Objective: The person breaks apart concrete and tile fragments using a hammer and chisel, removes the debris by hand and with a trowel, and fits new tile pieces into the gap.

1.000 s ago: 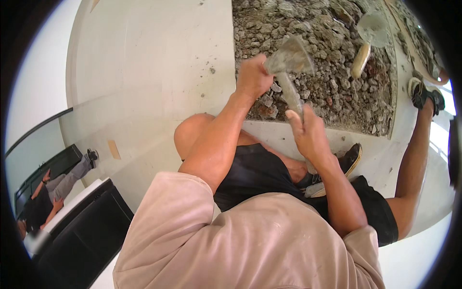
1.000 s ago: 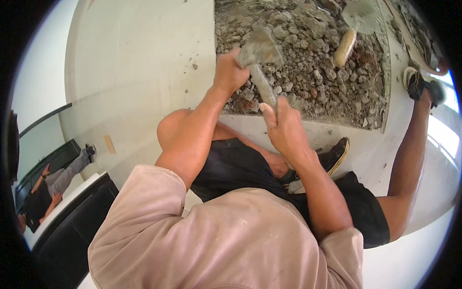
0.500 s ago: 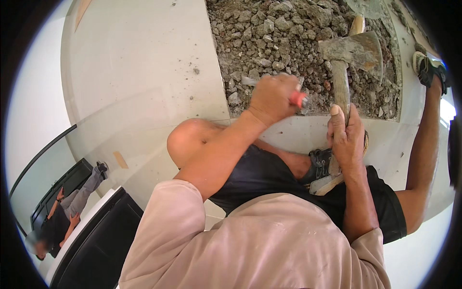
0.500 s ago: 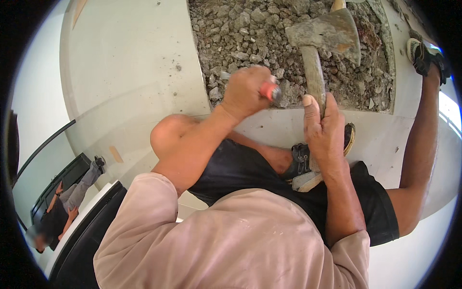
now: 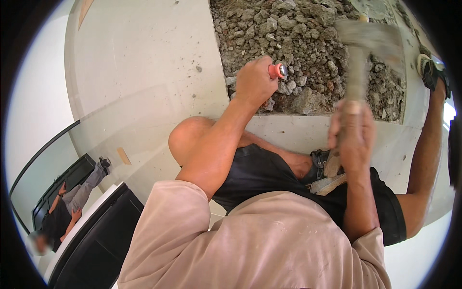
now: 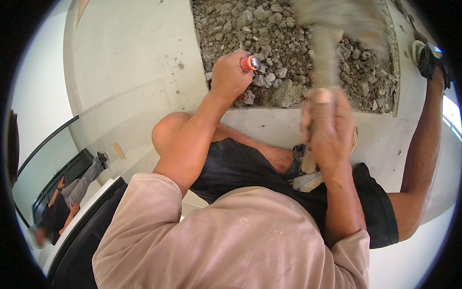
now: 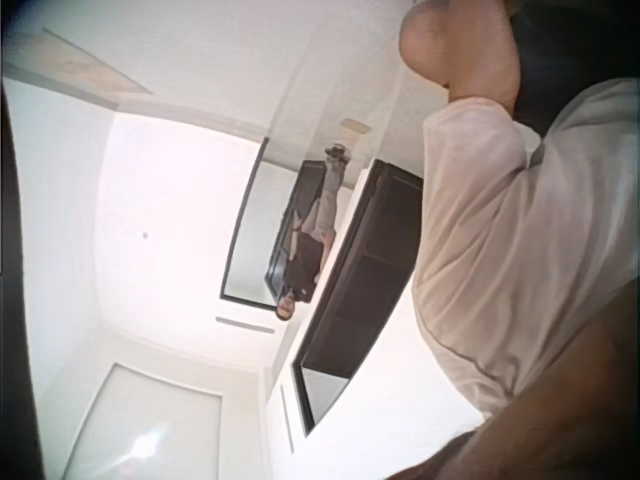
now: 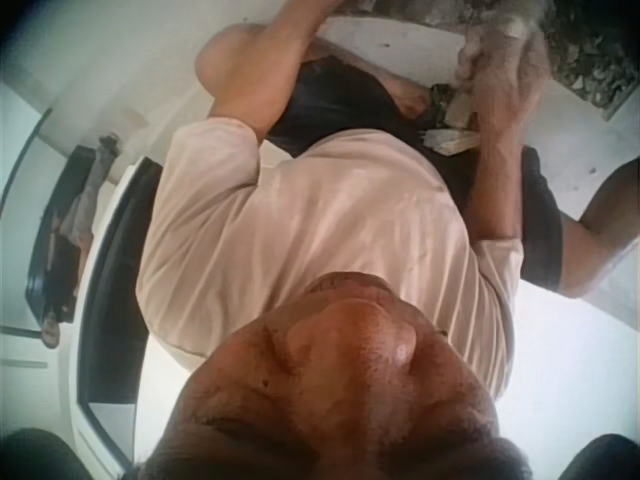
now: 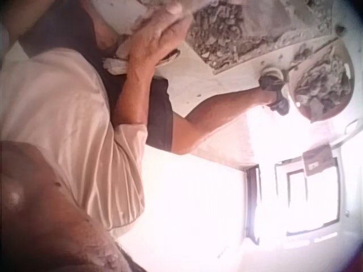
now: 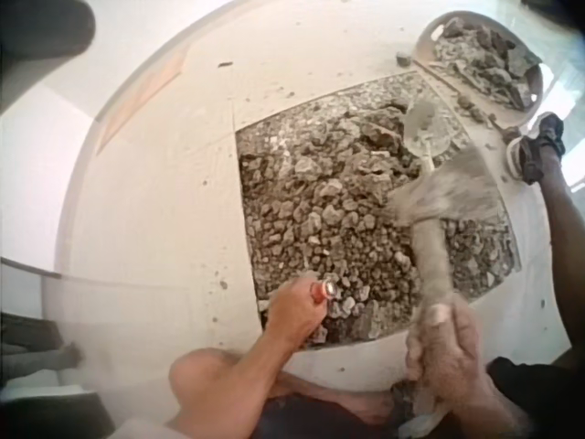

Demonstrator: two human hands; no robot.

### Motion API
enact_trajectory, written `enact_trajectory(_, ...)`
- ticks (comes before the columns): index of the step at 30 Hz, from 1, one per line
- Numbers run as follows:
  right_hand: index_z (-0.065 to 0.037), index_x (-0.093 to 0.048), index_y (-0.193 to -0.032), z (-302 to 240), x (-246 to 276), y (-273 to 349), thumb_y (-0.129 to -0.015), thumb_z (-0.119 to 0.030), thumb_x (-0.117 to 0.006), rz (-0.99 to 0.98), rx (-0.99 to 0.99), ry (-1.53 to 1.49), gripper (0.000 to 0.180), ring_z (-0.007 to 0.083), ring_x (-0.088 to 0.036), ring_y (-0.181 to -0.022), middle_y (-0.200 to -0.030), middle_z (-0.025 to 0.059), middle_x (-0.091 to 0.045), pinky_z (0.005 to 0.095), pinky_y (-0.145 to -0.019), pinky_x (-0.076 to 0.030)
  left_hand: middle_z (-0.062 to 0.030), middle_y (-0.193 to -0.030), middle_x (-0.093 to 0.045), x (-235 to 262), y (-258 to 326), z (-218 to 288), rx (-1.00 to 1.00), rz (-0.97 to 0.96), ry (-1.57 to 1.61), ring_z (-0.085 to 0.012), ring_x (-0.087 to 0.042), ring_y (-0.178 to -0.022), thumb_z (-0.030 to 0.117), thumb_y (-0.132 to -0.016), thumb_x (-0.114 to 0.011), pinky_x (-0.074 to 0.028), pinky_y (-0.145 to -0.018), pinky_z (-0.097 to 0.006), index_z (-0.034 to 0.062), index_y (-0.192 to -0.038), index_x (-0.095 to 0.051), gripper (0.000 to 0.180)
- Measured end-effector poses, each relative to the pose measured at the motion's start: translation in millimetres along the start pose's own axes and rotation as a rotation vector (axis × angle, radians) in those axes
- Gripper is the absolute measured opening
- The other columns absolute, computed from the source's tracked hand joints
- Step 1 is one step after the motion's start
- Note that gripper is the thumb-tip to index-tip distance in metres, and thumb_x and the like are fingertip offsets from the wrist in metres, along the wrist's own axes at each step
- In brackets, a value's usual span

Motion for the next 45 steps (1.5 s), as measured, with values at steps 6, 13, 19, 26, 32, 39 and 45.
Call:
enact_trajectory(6, -0.002, -0.054, -0.112, 20.0, 7.8, 13.6, -0.107, -0.048, -0.054, 0.094, 0.239, -0.668, 0.046, 0.0211, -0.055, -0.061, -0.077, 0.0091, -0.057, 0.0361, -0.055, -0.048, -0.0180, -0.081, -0.070, -1.2, -7.0, 0.4, -0.033, 0.017, 0.067, -0.0430, -0.068, -0.079, 0.018, -0.084, -0.072, -0.054, -0.070, -0.054, 0.0069, -0.083, -0.062, 0.015)
enact_trajectory(13, -0.003, -0.059, -0.107, 17.3, -43.5, 3.6, -0.108, -0.029, -0.059, -0.098, -0.188, 0.196, 0.026, 0.0148, -0.055, -0.064, -0.070, 0.0016, -0.057, 0.0339, -0.057, -0.045, -0.0185, -0.078, -0.068, 7.4, 1.6, -7.1, -0.038, 0.006, 0.062, -0.0424, -0.066, -0.074, 0.011, -0.080, -0.075, -0.054, -0.068, -0.047, 0.0045, -0.083, -0.065, 0.013)
enact_trajectory(19, -0.006, -0.062, -0.112, 20.4, 27.3, 1.8, -0.107, -0.033, -0.059, 0.165, 0.296, -0.810, 0.028, 0.0161, -0.052, -0.061, -0.071, -0.0003, -0.054, 0.0343, -0.054, -0.042, -0.0191, -0.071, -0.063, 13.3, -5.5, 0.7, -0.087, 0.100, 0.138, -0.0413, -0.062, -0.065, 0.009, -0.079, -0.075, -0.051, -0.062, -0.044, 0.0029, -0.078, -0.058, 0.018)
enact_trajectory(26, -0.006, -0.060, -0.112, 48.0, -23.8, 2.0, -0.110, -0.028, -0.056, 0.001, -0.153, 0.128, 0.023, 0.0085, -0.053, -0.057, -0.072, 0.0004, -0.057, 0.0279, -0.047, -0.040, -0.0189, -0.077, -0.066, 20.3, 0.9, -12.8, -0.010, 0.086, 0.232, -0.0442, -0.065, -0.076, 0.011, -0.076, -0.075, -0.051, -0.068, -0.052, 0.0050, -0.078, -0.057, 0.019)
enact_trajectory(32, -0.009, -0.060, -0.100, -51.2, 2.2, 4.9, -0.109, -0.033, -0.055, 0.199, 0.431, -0.569, 0.026, 0.0150, -0.050, -0.052, -0.065, -0.0021, -0.049, 0.0321, -0.051, -0.046, -0.0184, -0.071, -0.063, 16.9, -1.3, -13.9, -0.025, 0.099, 0.174, -0.0412, -0.062, -0.067, 0.009, -0.079, -0.076, -0.051, -0.062, -0.043, 0.0034, -0.080, -0.059, 0.018)
enact_trajectory(39, -0.004, -0.059, -0.100, 38.0, -36.4, -7.4, -0.108, -0.025, -0.058, -0.015, 0.074, 0.320, 0.022, 0.0097, -0.056, -0.055, -0.068, 0.0000, -0.057, 0.0281, -0.046, -0.043, -0.0193, -0.072, -0.063, 26.1, 6.5, -35.0, -0.006, 0.137, 0.217, -0.0415, -0.062, -0.068, 0.008, -0.080, -0.075, -0.050, -0.063, -0.041, 0.0032, -0.081, -0.060, 0.016)
enact_trajectory(45, -0.004, -0.058, -0.105, -59.3, 6.6, 10.6, -0.109, -0.035, -0.059, 0.299, 0.366, -0.210, 0.031, 0.0101, -0.053, -0.049, -0.064, -0.0010, -0.055, 0.0244, -0.043, -0.039, -0.0084, -0.069, -0.059, 26.7, -2.3, -28.4, 0.032, 0.139, 0.360, -0.0192, -0.056, -0.063, 0.007, -0.085, -0.078, -0.048, -0.062, -0.034, 0.0030, -0.078, -0.059, 0.020)
Point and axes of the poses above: each hand's wrist, its own y-axis away from the middle knuckle, its own x-axis out of the back of the hand, z = x × y, the point moved 8 cm from there along -y, towards the middle knuckle
